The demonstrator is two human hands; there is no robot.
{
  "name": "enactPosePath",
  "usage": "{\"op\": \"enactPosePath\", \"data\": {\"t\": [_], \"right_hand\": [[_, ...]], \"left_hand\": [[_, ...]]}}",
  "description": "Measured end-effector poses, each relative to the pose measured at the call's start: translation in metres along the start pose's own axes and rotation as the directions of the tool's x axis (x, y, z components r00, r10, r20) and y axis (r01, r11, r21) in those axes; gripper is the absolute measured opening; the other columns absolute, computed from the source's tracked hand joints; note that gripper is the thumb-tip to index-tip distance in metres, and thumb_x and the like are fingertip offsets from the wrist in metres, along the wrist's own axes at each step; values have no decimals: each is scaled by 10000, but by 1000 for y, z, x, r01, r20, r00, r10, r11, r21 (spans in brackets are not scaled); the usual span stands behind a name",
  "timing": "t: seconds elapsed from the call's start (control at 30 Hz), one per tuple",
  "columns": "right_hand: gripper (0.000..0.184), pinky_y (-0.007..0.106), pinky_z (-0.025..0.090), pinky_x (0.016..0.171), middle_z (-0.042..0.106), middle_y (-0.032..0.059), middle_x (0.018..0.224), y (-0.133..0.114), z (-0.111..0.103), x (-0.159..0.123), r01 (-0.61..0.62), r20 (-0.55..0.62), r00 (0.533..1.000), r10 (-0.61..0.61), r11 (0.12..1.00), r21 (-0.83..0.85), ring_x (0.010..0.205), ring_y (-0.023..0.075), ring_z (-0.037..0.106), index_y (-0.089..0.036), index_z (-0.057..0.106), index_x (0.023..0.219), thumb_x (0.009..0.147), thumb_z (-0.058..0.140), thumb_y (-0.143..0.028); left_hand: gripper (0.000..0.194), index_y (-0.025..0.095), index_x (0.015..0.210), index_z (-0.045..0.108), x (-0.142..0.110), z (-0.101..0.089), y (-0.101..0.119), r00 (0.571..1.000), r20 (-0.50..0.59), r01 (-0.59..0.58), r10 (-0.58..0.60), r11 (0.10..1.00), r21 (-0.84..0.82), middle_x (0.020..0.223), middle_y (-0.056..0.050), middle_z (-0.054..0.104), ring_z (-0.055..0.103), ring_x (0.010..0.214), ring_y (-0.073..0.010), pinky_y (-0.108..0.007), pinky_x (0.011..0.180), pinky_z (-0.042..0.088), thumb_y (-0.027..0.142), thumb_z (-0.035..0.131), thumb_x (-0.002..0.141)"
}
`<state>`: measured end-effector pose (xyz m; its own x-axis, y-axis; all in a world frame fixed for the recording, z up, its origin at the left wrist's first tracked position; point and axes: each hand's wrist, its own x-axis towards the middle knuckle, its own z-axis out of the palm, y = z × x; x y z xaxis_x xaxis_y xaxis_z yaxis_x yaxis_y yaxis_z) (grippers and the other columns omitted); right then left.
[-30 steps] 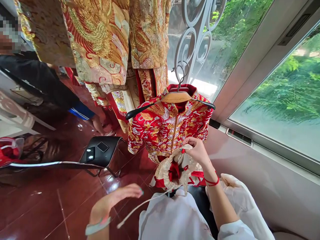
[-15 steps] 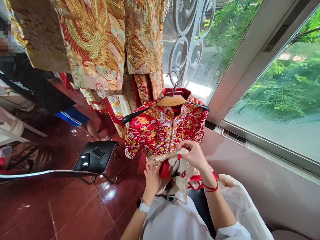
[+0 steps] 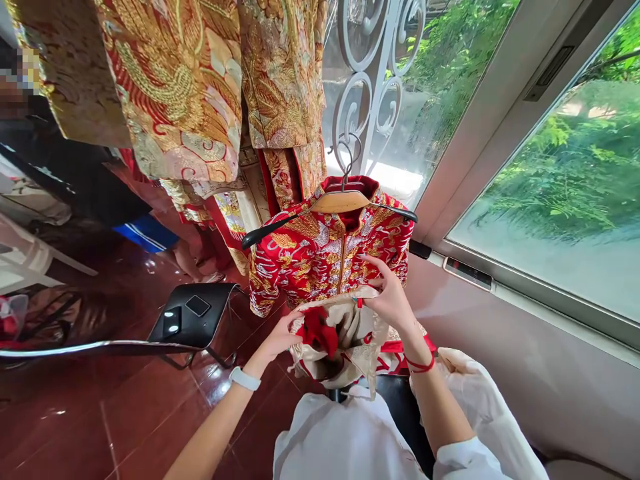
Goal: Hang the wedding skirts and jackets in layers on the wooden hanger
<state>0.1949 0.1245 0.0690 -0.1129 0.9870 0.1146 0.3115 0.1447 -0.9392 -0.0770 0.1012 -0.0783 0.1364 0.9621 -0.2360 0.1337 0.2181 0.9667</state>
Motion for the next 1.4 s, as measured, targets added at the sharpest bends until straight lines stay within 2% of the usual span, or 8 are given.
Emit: {"op": "enactPosePath", "data": {"t": [0.17,0.37,0.53,0.6,0.77,1.03,1.27,1.4], "right_hand": [[694,293,364,496,597,-19,665,-13,-2,28,114,-168,978,-122,992,-57,510,148,424,-278,505,1345,682,706,-241],[695,282,375,534,551,-64,637,-15,-15,98,201,-273,936,-220,975,-96,504,147,455,-222,432,1302,675,726,-279],[400,311,428,628,586,-13,765,-15,-16,128,265,-274,907,-319,939,-219,628,169,510,-215,509,987,640,702,-262],[356,324,443,662,591,1,791,-18,-17,130,281,-284,895,-343,930,-239,689,188,529,-224,491,889,628,725,-282],[431,310,423,641,542,-24,725,-27,-22,134,220,-328,899,-291,947,-235,683,178,495,-236,439,812,594,793,-349],[441,285,382,603,527,-38,694,-37,-17,135,211,-338,898,-282,949,-233,668,160,472,-236,428,772,592,788,-417],[445,284,396,625,525,-38,729,-38,-16,132,239,-305,899,-314,936,-260,685,161,483,-239,409,810,596,780,-362],[476,295,417,634,522,-37,742,-34,-19,132,253,-294,896,-333,927,-277,694,174,507,-244,404,862,613,785,-384]], "left_hand": [[536,152,1020,734,-2,-21,57,974,-179,126,-135,990,-61,941,-54,748,699,910,-262,-371,843,552,145,701,485],[557,181,1008,753,0,-73,147,978,-201,54,-58,998,-27,1021,-71,761,701,949,-261,-317,789,560,228,759,453],[601,148,1088,747,17,-94,176,972,-232,82,-24,966,244,1063,-91,766,711,959,-288,-356,823,567,203,678,493],[567,162,1096,756,23,-101,182,968,-244,75,62,853,516,1121,-88,758,693,1053,-312,-385,912,547,161,630,544],[590,285,1212,724,30,-118,189,966,-51,-29,252,301,953,1348,-21,664,590,1273,-304,-424,1078,451,72,517,701],[416,187,1177,722,36,-129,173,945,9,-2,326,-22,1000,1342,-165,611,542,1247,-338,-389,865,542,127,408,910],[490,123,1402,529,36,-157,199,957,193,-234,219,179,956,1447,-41,578,506,1319,-219,-373,1115,366,72,453,921],[512,66,1283,627,34,-161,218,978,90,-159,186,401,902,1317,-18,680,594,1171,-172,-289,1054,407,-9,503,792]]}}
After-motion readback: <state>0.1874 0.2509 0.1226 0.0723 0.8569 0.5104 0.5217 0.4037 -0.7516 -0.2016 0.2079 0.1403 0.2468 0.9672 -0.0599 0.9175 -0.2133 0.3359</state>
